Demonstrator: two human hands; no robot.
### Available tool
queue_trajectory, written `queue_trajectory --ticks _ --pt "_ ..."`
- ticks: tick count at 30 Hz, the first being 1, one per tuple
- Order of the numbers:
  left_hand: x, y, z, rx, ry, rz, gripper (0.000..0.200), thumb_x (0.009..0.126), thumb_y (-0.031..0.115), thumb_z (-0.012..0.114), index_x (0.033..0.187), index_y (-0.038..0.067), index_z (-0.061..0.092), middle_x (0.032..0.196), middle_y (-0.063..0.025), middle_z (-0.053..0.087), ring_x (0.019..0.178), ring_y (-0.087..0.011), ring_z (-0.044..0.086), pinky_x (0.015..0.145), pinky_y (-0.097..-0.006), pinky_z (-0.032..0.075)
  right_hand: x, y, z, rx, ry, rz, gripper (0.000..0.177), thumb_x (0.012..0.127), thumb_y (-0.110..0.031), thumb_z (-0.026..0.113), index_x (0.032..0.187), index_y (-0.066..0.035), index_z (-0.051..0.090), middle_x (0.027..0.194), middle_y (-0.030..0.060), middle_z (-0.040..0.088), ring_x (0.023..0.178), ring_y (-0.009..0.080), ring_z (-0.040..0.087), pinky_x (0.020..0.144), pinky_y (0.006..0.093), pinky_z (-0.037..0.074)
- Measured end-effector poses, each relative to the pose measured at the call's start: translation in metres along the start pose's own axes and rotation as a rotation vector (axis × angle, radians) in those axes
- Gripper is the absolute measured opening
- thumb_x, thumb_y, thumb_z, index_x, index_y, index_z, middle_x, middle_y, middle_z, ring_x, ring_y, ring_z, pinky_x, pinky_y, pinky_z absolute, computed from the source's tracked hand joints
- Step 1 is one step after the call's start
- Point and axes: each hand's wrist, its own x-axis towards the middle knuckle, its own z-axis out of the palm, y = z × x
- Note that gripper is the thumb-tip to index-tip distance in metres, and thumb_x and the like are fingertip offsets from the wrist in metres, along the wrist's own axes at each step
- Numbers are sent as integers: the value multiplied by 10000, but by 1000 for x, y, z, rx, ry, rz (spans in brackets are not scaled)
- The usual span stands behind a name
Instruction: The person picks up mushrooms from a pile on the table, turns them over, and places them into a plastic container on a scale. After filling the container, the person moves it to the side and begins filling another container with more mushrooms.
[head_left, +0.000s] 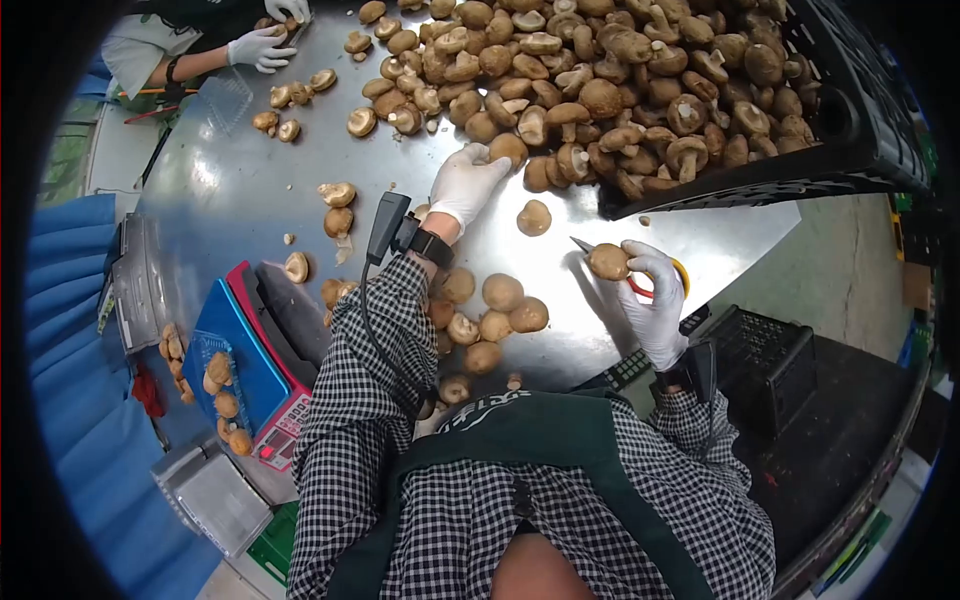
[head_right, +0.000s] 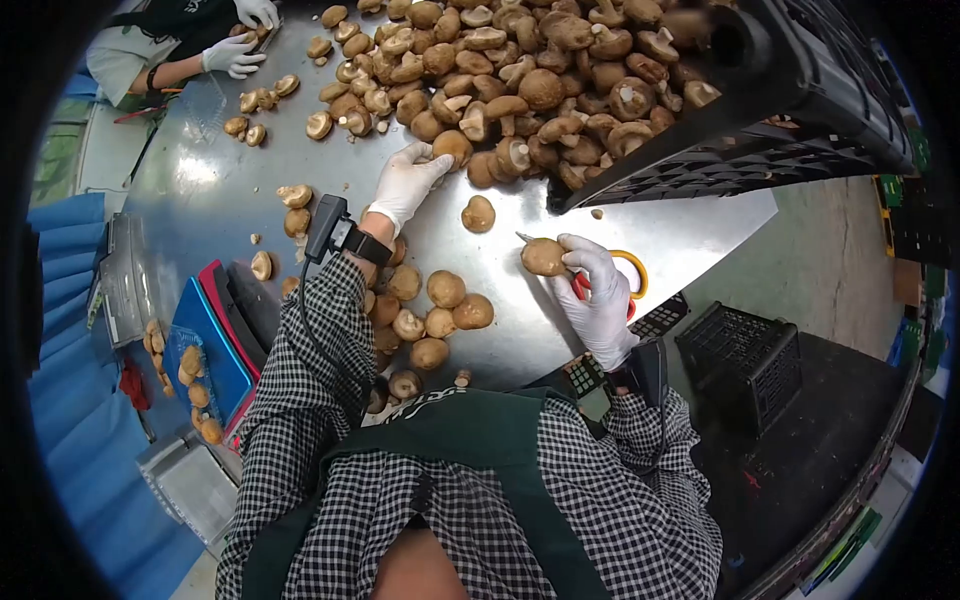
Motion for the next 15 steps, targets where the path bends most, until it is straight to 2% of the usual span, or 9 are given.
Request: queue_trajectory --ticks 2,3,4,5,6,9,10,12,15 --pt "-11 7 -13 -197 -137 -103 418 863 310 667 1118 -19 633 998 -112 688 916 -175 647 828 -290 494 -3 2 6 -36 -34 -61 309 767 5 723 1007 -66 542 1107 122 647 891 230 670 743 316 547" --pt "-21 16 -20 -192 -134 -110 418 863 310 667 1118 -19 633 998 -112 688 916 -175 647 828 -290 494 -7 6 10 -26 -99 -25 303 766 -6 718 1004 -70 542 1108 121 646 893 258 667 737 338 549" --pt "-34 28 -28 -297 -140 -136 371 882 305 667 1088 -2 647 895 -46 653 802 -120 600 729 -237 476 -9 8 13 -17 -167 10 297 766 -18 714 1002 -74 542 1109 120 644 895 285 664 731 360 550" --pt "-45 36 -34 -401 -144 -160 326 900 299 667 1059 14 662 792 19 617 688 -64 554 630 -183 459 -10 9 15 -83 -265 56 280 756 -61 712 977 -73 542 1123 112 630 939 319 634 806 415 521" --pt "-54 40 -41 -399 -135 -165 326 900 299 667 1059 14 662 792 19 617 688 -64 554 630 -183 459 -11 10 17 -74 -271 53 280 756 -61 712 977 -73 542 1123 112 630 939 319 634 806 415 521" --pt "-73 41 -62 -528 -343 -169 340 916 302 649 1101 16 646 777 31 601 686 -34 527 610 -164 430 -8 17 18 -260 -425 -143 331 713 -170 758 939 -68 539 1147 89 602 1045 308 564 942 433 421" --pt "-81 43 -61 -632 -300 -185 330 923 288 641 1109 15 636 754 32 588 655 -37 515 589 -171 423 -5 14 15 -284 -445 -155 358 712 -225 772 923 -65 531 1145 84 602 1024 304 569 933 428 428" --pt "-93 48 -70 -673 -349 -223 301 932 280 624 1063 10 636 770 19 590 663 -51 523 586 -180 432 -4 8 13 -327 -503 -122 366 720 -258 773 881 -58 512 1148 93 604 1006 300 577 903 421 444" --pt "-103 47 -74 -776 -412 -231 283 942 283 602 1008 9 630 786 9 596 679 -64 530 600 -185 437 -10 8 21 -353 -566 -85 371 732 -257 768 885 -56 496 1147 107 606 977 299 592 838 407 475"
